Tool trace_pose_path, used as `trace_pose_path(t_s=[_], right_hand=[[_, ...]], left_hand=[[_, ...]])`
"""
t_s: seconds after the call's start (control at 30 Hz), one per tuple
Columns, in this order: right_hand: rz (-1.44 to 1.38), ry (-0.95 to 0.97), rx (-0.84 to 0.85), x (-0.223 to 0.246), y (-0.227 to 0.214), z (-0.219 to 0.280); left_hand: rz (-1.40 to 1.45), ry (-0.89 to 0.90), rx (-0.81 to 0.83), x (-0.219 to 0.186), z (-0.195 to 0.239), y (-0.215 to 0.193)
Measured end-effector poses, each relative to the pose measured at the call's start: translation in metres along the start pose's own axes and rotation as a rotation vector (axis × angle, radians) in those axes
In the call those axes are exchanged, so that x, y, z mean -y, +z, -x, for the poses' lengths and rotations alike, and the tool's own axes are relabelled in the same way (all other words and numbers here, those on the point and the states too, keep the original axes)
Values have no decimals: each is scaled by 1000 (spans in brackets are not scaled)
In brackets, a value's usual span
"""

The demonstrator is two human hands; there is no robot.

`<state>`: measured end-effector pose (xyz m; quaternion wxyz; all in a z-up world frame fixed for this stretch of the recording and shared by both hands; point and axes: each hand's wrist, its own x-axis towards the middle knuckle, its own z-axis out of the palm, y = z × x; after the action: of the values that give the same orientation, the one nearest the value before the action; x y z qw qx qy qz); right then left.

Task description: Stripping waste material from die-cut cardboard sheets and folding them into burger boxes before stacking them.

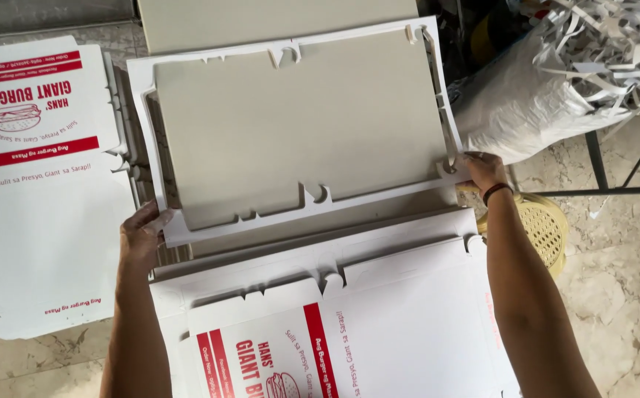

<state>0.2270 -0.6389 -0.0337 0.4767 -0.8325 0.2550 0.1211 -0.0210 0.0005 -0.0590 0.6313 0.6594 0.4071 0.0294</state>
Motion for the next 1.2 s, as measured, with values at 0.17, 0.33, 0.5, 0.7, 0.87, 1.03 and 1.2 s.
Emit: trace_pose_path(t_s=[0.17, 0.33, 0.5, 0.7, 0.87, 1.03, 1.2], right_hand=[[99, -126, -62, -34, -52, 7], [371, -223, -91, -63, -129, 138], [283, 190, 90, -117, -157, 257], [287, 56, 172, -219, -146, 255], [478, -69, 67, -243, -135, 250], [476, -77, 134, -232, -149, 262], [1582, -890, -39, -420, -140, 110]], left_hand=[[-254, 75, -37, -66, 87, -16], [-522, 5, -190, 18, 165, -76], [-286, -42, -81, 198, 266, -155], [-194, -165, -34, 107, 348, -74], [-514, 114, -15, 177, 321, -98], [-531, -158, -101, 157, 345, -76], [-467, -223, -127, 181, 359, -67]])
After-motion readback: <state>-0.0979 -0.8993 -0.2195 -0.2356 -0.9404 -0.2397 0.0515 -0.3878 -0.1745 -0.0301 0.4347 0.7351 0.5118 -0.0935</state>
